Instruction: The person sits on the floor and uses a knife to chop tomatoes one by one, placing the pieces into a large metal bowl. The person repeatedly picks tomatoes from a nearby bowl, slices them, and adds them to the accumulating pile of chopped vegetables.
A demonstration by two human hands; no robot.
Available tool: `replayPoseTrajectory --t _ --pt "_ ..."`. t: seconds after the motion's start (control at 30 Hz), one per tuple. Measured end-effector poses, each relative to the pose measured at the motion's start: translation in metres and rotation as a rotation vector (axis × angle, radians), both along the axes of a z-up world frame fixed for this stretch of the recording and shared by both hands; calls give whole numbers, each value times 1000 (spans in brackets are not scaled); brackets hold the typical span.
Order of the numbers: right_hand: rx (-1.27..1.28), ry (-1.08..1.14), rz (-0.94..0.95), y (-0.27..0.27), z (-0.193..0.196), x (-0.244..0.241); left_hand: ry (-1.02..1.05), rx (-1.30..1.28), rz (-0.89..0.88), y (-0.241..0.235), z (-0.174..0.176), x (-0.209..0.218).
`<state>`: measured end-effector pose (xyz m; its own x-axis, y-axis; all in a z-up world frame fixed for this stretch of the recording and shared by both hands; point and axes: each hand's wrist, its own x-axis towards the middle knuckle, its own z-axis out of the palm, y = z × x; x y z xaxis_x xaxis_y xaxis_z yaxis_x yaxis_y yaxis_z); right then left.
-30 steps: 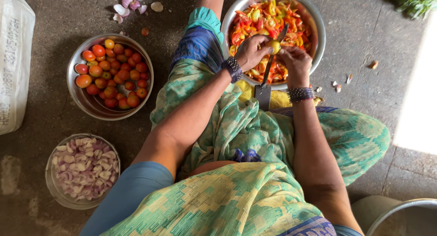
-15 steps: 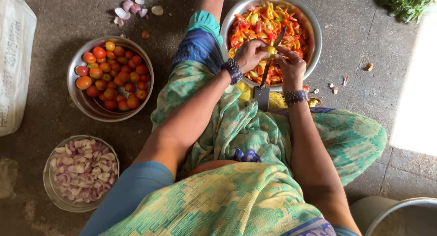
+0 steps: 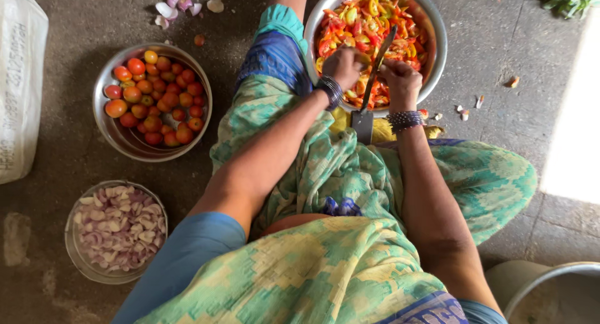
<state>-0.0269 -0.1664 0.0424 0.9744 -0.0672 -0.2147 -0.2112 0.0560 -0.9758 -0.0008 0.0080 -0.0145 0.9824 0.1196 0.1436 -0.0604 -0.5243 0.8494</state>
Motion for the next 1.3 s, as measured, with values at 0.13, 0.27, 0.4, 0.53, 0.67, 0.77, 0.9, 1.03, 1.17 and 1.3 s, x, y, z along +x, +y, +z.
replayPoseTrajectory --t 0.13,0.27,0.4,0.53,0.67,0.77,0.9,1.03,1.17,1.3 --pt "78 -62 30 2 20 -16 77 -43 -160 10 20 -8" --pt "147 -148 32 -2 30 -27 -100 -159 -275 6 66 -24" --pt "154 -233 -25 2 18 -13 -149 -201 -297 7 96 -22" --pt "65 -283 -58 1 -11 2 -12 -31 -229 7 73 -12" --pt "-280 -102 -72 3 -17 -2 -22 -10 -199 9 41 -11" --pt "-137 -87 -40 3 1 -6 68 -105 -232 10 42 -5" --pt "64 -163 68 -5 19 -21 -92 -214 -285 5 56 -18" --pt "113 -265 49 -1 29 -19 -201 -178 -265 4 81 -23" --pt "-29 -401 -27 2 8 -7 -116 -165 -248 4 67 -13" --pt "-72 -218 -35 -1 -22 -1 -122 -189 -95 -11 23 -4"
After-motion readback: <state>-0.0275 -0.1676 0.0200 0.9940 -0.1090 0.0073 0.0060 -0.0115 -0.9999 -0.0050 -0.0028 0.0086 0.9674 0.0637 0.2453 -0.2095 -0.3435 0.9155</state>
